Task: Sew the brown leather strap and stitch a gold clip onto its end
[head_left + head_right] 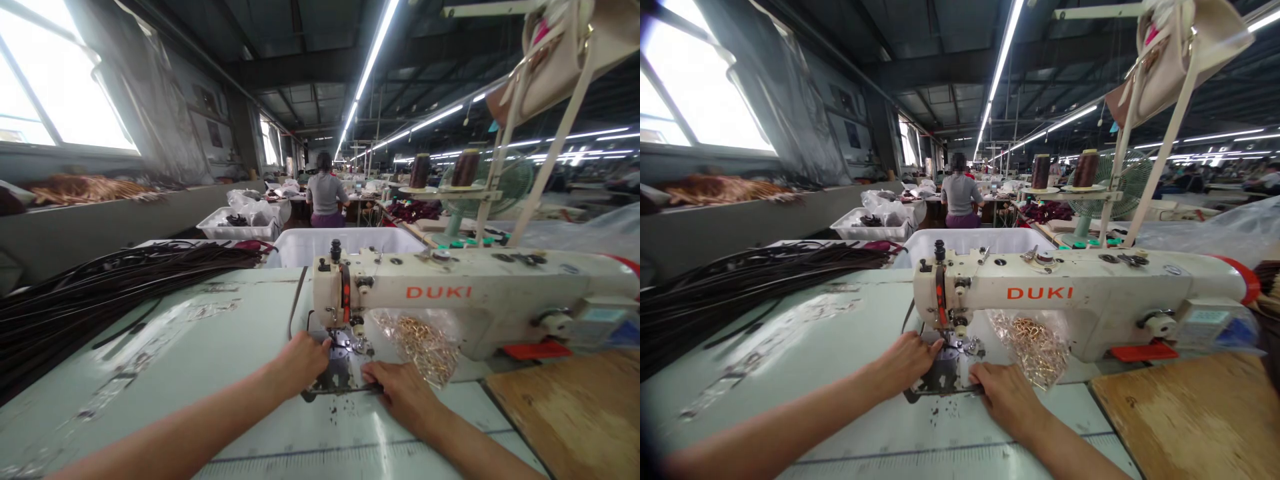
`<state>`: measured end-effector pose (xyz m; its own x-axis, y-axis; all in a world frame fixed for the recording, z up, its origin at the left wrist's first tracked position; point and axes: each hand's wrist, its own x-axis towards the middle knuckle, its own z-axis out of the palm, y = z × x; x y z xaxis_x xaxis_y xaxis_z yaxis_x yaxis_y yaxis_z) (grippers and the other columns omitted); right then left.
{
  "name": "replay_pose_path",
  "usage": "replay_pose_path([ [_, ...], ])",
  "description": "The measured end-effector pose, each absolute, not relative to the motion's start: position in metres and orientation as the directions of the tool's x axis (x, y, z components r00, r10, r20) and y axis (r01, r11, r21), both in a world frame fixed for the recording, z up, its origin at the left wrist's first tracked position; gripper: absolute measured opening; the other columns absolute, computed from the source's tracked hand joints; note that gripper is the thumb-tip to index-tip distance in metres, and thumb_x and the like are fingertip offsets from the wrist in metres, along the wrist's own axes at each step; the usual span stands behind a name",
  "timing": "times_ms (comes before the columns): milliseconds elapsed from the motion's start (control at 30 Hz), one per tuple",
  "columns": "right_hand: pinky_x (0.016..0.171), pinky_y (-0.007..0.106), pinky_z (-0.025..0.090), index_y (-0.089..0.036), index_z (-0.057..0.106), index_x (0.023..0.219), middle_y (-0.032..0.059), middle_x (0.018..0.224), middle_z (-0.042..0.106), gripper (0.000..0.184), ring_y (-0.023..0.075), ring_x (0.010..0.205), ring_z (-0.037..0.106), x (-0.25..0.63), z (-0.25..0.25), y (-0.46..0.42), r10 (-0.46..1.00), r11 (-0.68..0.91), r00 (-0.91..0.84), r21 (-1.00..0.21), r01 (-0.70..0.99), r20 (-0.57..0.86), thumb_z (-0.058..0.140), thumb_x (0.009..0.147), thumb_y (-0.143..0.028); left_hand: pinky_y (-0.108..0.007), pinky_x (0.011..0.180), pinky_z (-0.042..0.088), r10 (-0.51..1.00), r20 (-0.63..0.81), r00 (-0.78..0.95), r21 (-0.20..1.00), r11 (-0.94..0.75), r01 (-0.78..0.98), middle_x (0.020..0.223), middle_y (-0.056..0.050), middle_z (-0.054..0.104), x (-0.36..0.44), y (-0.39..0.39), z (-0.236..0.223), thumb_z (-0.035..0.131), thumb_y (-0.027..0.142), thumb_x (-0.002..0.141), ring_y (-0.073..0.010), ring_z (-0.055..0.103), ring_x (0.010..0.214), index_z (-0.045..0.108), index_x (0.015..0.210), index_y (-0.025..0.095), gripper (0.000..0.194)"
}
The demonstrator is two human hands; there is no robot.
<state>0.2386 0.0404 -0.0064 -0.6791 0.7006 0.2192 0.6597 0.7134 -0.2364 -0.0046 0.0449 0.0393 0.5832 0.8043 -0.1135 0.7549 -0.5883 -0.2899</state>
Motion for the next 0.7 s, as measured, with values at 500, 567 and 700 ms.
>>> replay_pose_path([
  [500, 0.067, 0.026, 0.037, -0.020, 0.056, 0.099, 0.0020, 0.093, 0.069, 0.017, 0.0202, 0.085, 0.065, 0.239, 0.003, 0.037, 0.711, 0.703, -0.675, -0.191, 0.685, 0.195, 0.048, 0.087, -0.011, -0.017, 0.048, 0.049, 0.656, -0.499, 0.566, 0.405, -0.400, 0.822, 0.066, 0.003, 0.065, -0.047, 0.064, 0.073, 0.047, 0.019, 0.087, -0.0152, 0.066, 0.053, 0.034, 0.143, 0.028, 0.058],
  [567, 0.068, 0.026, 0.037, -0.020, 0.055, 0.102, 0.0020, 0.094, 0.069, 0.018, 0.0198, 0.085, 0.065, 0.239, 0.001, 0.038, 0.709, 0.706, -0.677, -0.193, 0.682, 0.200, 0.047, 0.088, -0.011, -0.019, 0.051, 0.051, 0.687, -0.474, 0.550, 0.376, -0.407, 0.833, 0.067, 0.004, 0.064, -0.044, 0.059, 0.072, 0.054, 0.020, 0.081, -0.0159, 0.065, 0.053, 0.034, 0.143, 0.029, 0.066],
  [700, 0.068, 0.026, 0.037, -0.021, 0.055, 0.102, 0.0018, 0.094, 0.068, 0.020, 0.0195, 0.085, 0.064, 0.240, 0.001, 0.038, 0.709, 0.705, -0.678, -0.199, 0.680, 0.193, 0.048, 0.086, -0.010, -0.038, 0.081, 0.052, 0.801, -0.261, 0.538, 0.186, -0.505, 0.843, 0.099, -0.007, 0.064, -0.026, 0.041, 0.064, 0.081, 0.039, 0.062, -0.0286, 0.064, 0.088, 0.042, 0.140, 0.026, 0.087],
])
